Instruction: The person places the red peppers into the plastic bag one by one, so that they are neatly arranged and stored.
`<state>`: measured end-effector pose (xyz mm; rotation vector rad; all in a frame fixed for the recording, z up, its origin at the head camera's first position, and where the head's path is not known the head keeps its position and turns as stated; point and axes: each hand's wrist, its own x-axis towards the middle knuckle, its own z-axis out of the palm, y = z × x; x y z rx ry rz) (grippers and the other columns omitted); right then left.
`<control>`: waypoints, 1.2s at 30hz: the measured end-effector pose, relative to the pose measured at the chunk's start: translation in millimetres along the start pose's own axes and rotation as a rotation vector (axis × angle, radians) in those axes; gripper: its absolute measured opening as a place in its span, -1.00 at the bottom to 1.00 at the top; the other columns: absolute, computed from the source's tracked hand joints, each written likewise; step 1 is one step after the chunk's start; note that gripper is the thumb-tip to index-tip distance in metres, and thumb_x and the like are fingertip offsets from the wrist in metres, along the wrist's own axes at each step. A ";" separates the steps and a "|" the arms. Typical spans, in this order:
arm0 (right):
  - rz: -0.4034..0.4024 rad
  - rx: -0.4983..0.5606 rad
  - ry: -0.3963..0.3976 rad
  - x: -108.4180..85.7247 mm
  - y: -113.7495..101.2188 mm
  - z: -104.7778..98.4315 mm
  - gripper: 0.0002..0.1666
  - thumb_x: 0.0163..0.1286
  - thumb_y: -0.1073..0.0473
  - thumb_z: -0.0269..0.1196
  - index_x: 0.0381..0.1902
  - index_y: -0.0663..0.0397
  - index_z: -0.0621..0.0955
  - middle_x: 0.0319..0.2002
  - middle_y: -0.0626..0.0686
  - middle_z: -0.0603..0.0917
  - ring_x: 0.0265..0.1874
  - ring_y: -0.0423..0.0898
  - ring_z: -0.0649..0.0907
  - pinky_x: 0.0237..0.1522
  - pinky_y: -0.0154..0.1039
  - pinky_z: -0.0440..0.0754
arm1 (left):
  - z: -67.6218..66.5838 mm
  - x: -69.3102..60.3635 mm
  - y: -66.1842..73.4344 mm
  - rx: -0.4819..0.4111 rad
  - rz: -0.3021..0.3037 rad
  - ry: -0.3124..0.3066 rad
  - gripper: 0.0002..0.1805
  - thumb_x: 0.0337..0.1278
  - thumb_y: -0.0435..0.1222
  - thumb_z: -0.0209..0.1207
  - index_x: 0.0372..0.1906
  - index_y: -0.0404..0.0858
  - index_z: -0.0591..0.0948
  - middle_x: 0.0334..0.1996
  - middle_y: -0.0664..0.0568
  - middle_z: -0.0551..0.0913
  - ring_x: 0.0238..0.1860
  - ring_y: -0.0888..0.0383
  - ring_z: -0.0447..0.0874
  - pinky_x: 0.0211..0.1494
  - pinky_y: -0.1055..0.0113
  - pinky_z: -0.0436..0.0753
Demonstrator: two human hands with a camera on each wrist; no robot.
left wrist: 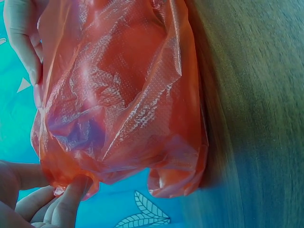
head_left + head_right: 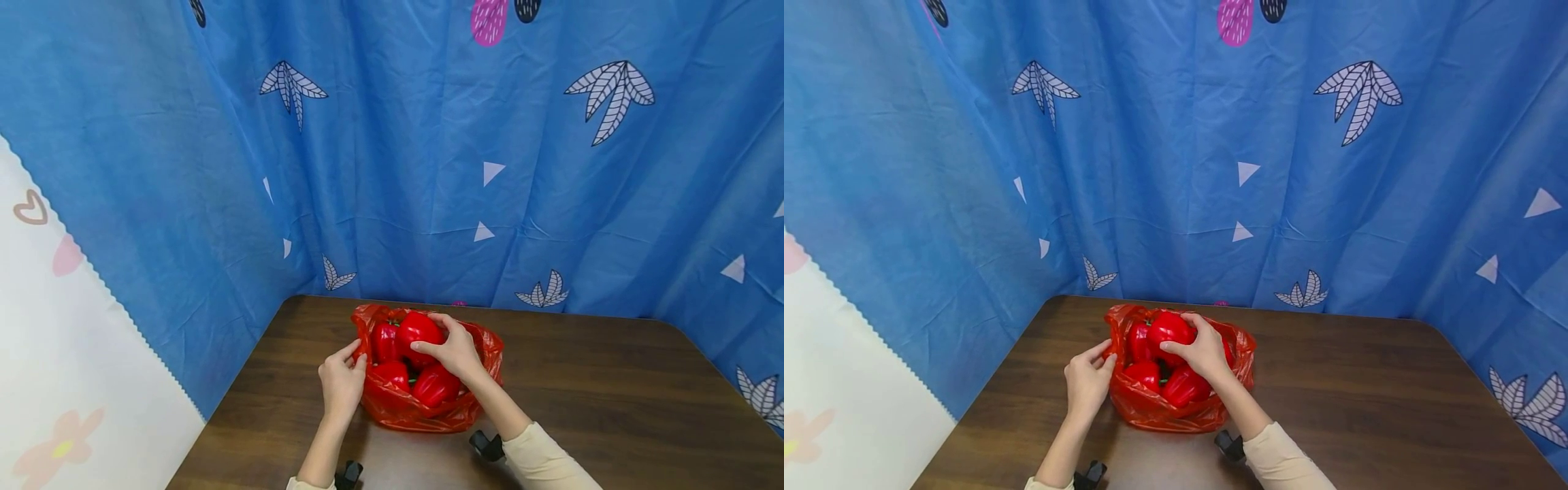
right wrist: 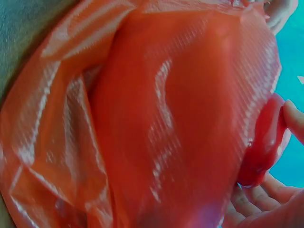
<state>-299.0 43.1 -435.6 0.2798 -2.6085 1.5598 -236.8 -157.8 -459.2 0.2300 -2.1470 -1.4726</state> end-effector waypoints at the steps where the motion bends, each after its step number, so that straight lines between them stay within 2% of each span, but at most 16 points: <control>1: -0.003 -0.009 0.001 -0.2 0.4 1.3 -0.15 0.02 -0.01 0.53 0.28 0.00 0.49 0.14 0.09 0.63 0.03 0.06 0.61 0.02 0.08 0.69 | 0.2 0.0 -0.2 0.001 0.002 0.001 -0.66 0.14 -0.48 0.25 0.05 -0.40 0.67 -0.02 -0.34 0.68 -0.15 -0.11 0.77 -0.19 0.14 0.76; 8: 0.007 -0.049 -0.013 -2.3 0.2 6.5 -0.14 0.02 -0.04 0.53 0.28 0.00 0.49 0.17 0.09 0.60 0.01 0.06 0.60 -0.02 0.06 0.70 | 1.2 0.6 0.2 0.007 0.018 0.008 -0.67 0.13 -0.48 0.25 0.03 -0.40 0.68 -0.03 -0.33 0.69 -0.17 -0.10 0.78 -0.21 0.17 0.76; 23: -0.055 -0.101 -0.034 -10.0 5.1 4.1 -0.14 0.07 -0.08 0.49 0.32 0.02 0.46 0.19 0.13 0.59 0.05 0.10 0.59 0.02 0.13 0.69 | 2.5 0.5 1.1 0.004 0.019 -0.001 -0.66 0.13 -0.48 0.26 0.04 -0.39 0.67 -0.02 -0.34 0.68 -0.15 -0.12 0.77 -0.19 0.13 0.76; 29: -0.096 -0.094 -0.057 -15.9 9.6 -2.2 -0.13 0.14 -0.05 0.45 0.38 0.05 0.42 0.24 0.13 0.58 0.07 0.10 0.62 0.05 0.08 0.69 | 2.9 -0.4 -0.9 0.017 0.026 0.001 -0.66 0.13 -0.46 0.27 0.05 -0.39 0.67 -0.02 -0.32 0.69 -0.15 -0.12 0.77 -0.18 0.12 0.75; 31: -0.117 -0.080 -0.049 -20.1 10.8 -6.7 -0.14 0.16 -0.04 0.44 0.38 0.08 0.41 0.23 0.14 0.59 0.08 0.12 0.63 0.05 0.08 0.69 | 2.5 -0.3 -1.2 0.035 0.032 0.000 -0.66 0.13 -0.45 0.28 0.05 -0.38 0.67 -0.03 -0.29 0.70 -0.19 -0.08 0.79 -0.20 0.18 0.77; 33: -0.140 -0.083 -0.032 -25.3 12.7 -12.9 -0.17 0.18 -0.02 0.43 0.36 0.10 0.43 0.20 0.13 0.61 0.10 0.12 0.63 0.09 0.08 0.67 | 1.3 -0.1 -1.5 0.066 0.045 0.003 -0.65 0.12 -0.42 0.30 0.05 -0.35 0.68 -0.06 -0.26 0.72 -0.33 -0.05 0.78 -0.24 0.26 0.78; 36: -0.195 -0.140 0.011 -34.9 18.0 -26.5 -0.23 0.19 -0.01 0.42 0.32 0.09 0.48 0.17 0.13 0.63 0.10 0.13 0.62 0.10 0.12 0.66 | -1.4 1.1 -1.7 0.151 0.097 0.027 -0.64 0.10 -0.34 0.33 0.04 -0.30 0.70 -0.05 -0.18 0.74 -0.29 -0.06 0.73 -0.17 0.16 0.73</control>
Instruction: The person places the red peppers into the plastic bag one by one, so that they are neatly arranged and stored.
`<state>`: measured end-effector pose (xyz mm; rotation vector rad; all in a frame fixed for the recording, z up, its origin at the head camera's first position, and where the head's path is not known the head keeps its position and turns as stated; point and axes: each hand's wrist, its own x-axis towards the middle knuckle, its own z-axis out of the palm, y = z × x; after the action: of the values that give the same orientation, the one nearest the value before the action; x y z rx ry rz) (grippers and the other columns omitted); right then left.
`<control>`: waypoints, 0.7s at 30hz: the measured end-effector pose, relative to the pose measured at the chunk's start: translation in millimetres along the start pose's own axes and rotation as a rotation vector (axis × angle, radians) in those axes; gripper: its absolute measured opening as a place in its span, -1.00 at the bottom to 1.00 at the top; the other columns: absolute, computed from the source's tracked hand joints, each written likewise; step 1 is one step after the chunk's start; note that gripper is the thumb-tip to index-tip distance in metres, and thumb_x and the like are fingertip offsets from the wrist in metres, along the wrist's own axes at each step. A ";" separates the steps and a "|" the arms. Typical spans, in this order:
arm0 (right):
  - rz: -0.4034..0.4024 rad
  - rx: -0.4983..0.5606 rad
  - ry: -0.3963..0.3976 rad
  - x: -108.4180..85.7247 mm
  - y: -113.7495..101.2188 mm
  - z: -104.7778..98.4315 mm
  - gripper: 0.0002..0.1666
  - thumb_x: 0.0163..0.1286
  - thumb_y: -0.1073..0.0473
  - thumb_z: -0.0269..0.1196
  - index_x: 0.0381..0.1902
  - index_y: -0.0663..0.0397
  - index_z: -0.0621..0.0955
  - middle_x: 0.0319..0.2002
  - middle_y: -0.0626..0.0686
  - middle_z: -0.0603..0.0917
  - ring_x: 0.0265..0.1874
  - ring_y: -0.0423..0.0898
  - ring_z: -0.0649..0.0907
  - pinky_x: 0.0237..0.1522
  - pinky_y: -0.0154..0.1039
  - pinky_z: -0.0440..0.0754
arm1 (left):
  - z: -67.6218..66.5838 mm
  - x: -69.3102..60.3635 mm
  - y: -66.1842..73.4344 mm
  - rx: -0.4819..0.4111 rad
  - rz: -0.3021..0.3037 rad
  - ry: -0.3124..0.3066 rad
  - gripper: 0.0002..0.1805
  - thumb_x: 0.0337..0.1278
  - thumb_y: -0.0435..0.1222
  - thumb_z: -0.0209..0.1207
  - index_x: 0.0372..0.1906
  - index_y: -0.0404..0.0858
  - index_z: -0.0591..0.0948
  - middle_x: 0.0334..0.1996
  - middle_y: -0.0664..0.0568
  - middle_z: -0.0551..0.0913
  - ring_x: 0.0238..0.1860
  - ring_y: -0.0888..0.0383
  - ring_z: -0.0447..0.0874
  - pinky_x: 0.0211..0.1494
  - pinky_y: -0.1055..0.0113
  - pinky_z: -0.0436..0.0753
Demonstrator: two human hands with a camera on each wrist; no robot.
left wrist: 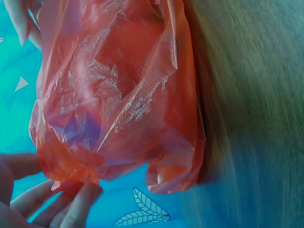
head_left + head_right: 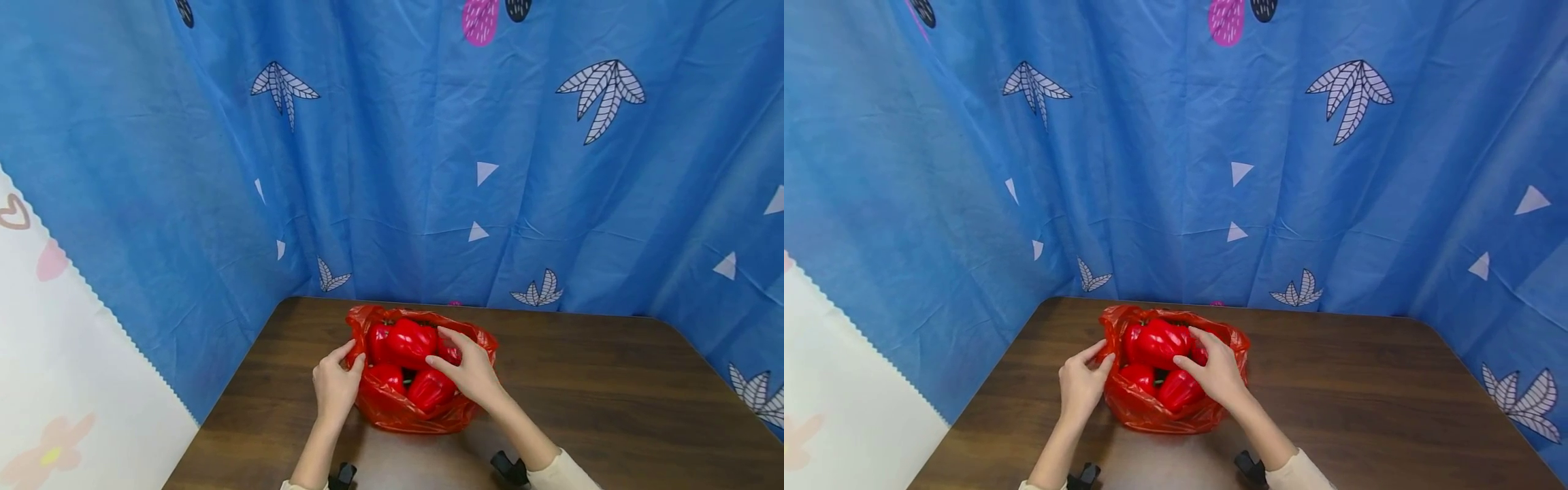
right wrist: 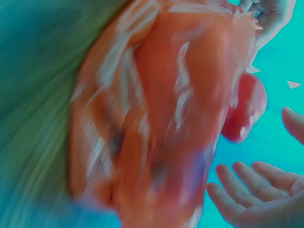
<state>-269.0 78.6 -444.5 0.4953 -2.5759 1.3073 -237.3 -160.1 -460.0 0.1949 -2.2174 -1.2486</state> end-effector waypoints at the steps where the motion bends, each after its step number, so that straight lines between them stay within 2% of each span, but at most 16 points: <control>1: -0.026 -0.033 0.025 -4.0 2.9 -5.1 -0.25 0.18 0.00 0.43 0.30 0.09 0.50 0.16 0.13 0.63 0.11 0.13 0.62 0.10 0.13 0.66 | -1.1 0.7 -0.5 0.026 0.019 0.004 -0.63 0.10 -0.31 0.34 0.05 -0.29 0.70 -0.02 -0.17 0.73 -0.26 -0.08 0.71 -0.17 0.10 0.70; 2: -0.057 -0.074 0.053 -7.8 6.2 -10.4 -0.27 0.17 0.02 0.44 0.27 0.10 0.52 0.16 0.14 0.64 0.11 0.14 0.62 0.10 0.14 0.65 | -2.1 1.5 -1.2 0.049 0.039 0.006 -0.61 0.10 -0.27 0.34 0.07 -0.27 0.69 0.02 -0.16 0.70 -0.21 -0.10 0.69 -0.16 0.06 0.68; 4: -0.113 -0.149 0.109 -14.5 14.4 -21.7 -0.29 0.13 0.06 0.46 0.23 0.14 0.55 0.15 0.17 0.64 0.10 0.17 0.62 0.08 0.16 0.66 | -6.1 3.0 -2.4 0.093 0.069 -0.001 -0.55 0.13 -0.21 0.32 0.13 -0.25 0.65 0.13 -0.16 0.62 0.02 -0.12 0.64 0.01 -0.05 0.66; 5: -0.140 -0.185 0.137 -17.2 18.9 -27.6 -0.30 0.12 0.08 0.47 0.22 0.17 0.56 0.15 0.20 0.63 0.11 0.19 0.61 0.08 0.19 0.65 | -8.7 4.0 -4.4 0.111 0.076 -0.019 -0.52 0.16 -0.18 0.30 0.18 -0.26 0.62 0.18 -0.18 0.56 0.06 -0.15 0.61 0.05 -0.09 0.65; 7: -0.178 -0.262 0.185 -21.5 28.6 -40.3 -0.28 0.09 0.11 0.49 0.20 0.22 0.55 0.16 0.25 0.61 0.14 0.23 0.57 0.11 0.24 0.60 | -15.6 6.3 -8.8 0.163 0.078 -0.073 -0.44 0.24 -0.13 0.24 0.29 -0.26 0.52 0.29 -0.21 0.45 0.18 -0.19 0.54 0.15 -0.16 0.61; 10: -0.190 -0.392 0.211 -25.5 42.8 -61.5 -0.24 0.10 0.07 0.48 0.23 0.25 0.52 0.21 0.32 0.56 0.22 0.31 0.49 0.16 0.37 0.49 | -28.9 11.6 -18.2 0.277 0.098 -0.167 -0.33 0.34 -0.05 0.11 0.42 -0.31 0.33 0.42 -0.26 0.31 0.40 -0.25 0.31 0.34 -0.26 0.41; 12: -0.166 -0.484 0.207 -27.7 51.1 -74.8 -0.21 0.15 -0.01 0.44 0.28 0.23 0.49 0.26 0.34 0.50 0.28 0.36 0.42 0.19 0.46 0.38 | -38.3 15.6 -24.0 0.362 0.113 -0.225 -0.26 0.38 0.00 0.04 0.48 -0.33 0.21 0.47 -0.29 0.22 0.48 -0.28 0.12 0.41 -0.28 0.27; 15: -0.106 -0.593 0.176 -30.7 61.5 -91.9 -0.18 0.24 -0.15 0.34 0.35 0.13 0.43 0.33 0.36 0.41 0.35 0.42 0.30 0.24 0.57 0.18 | -51.6 21.9 -31.7 0.475 0.139 -0.281 -0.20 0.41 0.05 -0.03 0.53 -0.30 0.07 0.51 -0.31 0.09 0.53 -0.32 -0.10 0.46 -0.34 0.05; 18: -0.029 -0.652 0.127 -33.0 69.4 -103.9 -0.15 0.32 -0.29 0.20 0.43 0.01 0.34 0.41 0.36 0.30 0.41 0.45 0.17 0.25 0.64 -0.03 | -63.0 26.9 -37.2 0.576 0.169 -0.310 -0.18 0.41 0.08 -0.05 0.55 -0.27 0.02 0.52 -0.33 0.01 0.52 -0.39 -0.20 0.41 -0.47 -0.09; 21: 0.021 -0.679 0.088 -33.7 75.7 -111.6 -0.11 0.37 -0.38 0.07 0.49 -0.04 0.25 0.46 0.38 0.19 0.44 0.48 0.04 0.24 0.67 -0.21 | -70.9 30.3 -41.0 0.647 0.197 -0.320 -0.19 0.39 0.07 -0.02 0.55 -0.24 0.05 0.52 -0.36 -0.02 0.50 -0.44 -0.23 0.36 -0.54 -0.14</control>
<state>-263.3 217.5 -446.6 0.2679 -2.7235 0.3802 -229.2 -246.8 -453.2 0.0189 -2.7793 -0.4470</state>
